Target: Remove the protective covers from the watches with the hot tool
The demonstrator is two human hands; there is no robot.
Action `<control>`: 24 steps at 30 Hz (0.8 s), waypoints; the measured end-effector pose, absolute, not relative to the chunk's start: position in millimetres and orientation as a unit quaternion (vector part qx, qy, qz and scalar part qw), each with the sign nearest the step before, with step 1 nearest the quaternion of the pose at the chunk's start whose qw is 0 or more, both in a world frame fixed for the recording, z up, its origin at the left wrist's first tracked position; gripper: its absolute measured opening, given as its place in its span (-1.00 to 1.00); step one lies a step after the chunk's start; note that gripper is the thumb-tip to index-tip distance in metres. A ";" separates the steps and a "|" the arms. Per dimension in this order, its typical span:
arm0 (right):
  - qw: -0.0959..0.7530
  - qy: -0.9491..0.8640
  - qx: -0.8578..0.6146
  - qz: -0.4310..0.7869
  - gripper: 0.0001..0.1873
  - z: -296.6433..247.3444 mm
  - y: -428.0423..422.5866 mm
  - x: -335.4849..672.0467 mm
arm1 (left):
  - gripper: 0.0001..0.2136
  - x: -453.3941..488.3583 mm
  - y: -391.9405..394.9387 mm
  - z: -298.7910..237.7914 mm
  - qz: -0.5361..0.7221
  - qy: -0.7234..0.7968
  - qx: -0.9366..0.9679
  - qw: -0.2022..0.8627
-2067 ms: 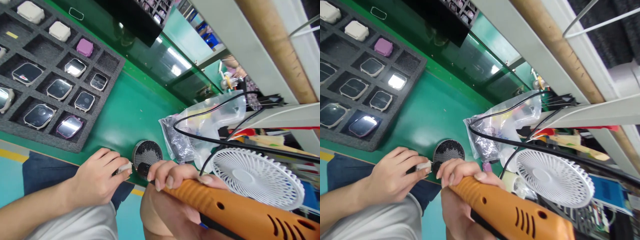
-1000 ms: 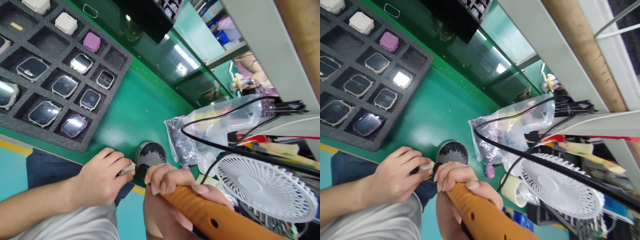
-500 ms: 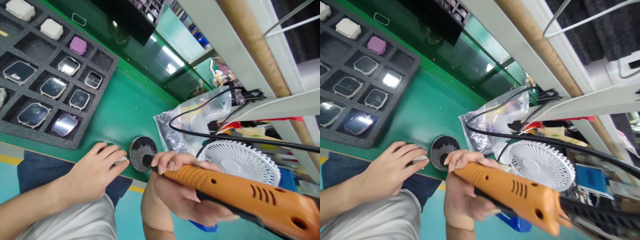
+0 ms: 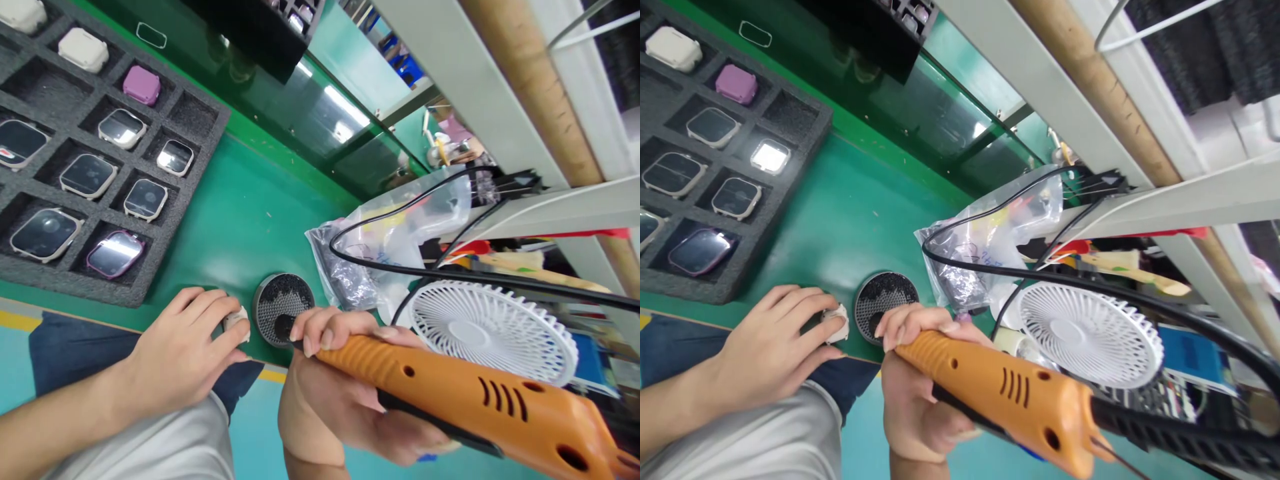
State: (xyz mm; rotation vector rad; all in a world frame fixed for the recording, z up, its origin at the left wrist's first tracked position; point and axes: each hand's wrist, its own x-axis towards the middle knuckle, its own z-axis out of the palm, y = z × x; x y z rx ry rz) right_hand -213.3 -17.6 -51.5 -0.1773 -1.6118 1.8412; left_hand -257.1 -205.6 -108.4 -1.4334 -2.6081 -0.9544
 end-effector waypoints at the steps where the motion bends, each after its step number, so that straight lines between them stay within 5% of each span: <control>1: 0.340 -0.617 -0.072 0.706 -0.48 -51.2 -18.0 -213.6 | -0.80 -256.8 -205.7 -109.1 -0.307 -0.834 -0.459 0.011; 24: 0.312 -0.648 -0.063 0.692 -0.48 -24.3 -34.4 -213.5 | -0.82 -261.0 -207.8 -105.3 -0.332 -0.810 -0.482 -0.032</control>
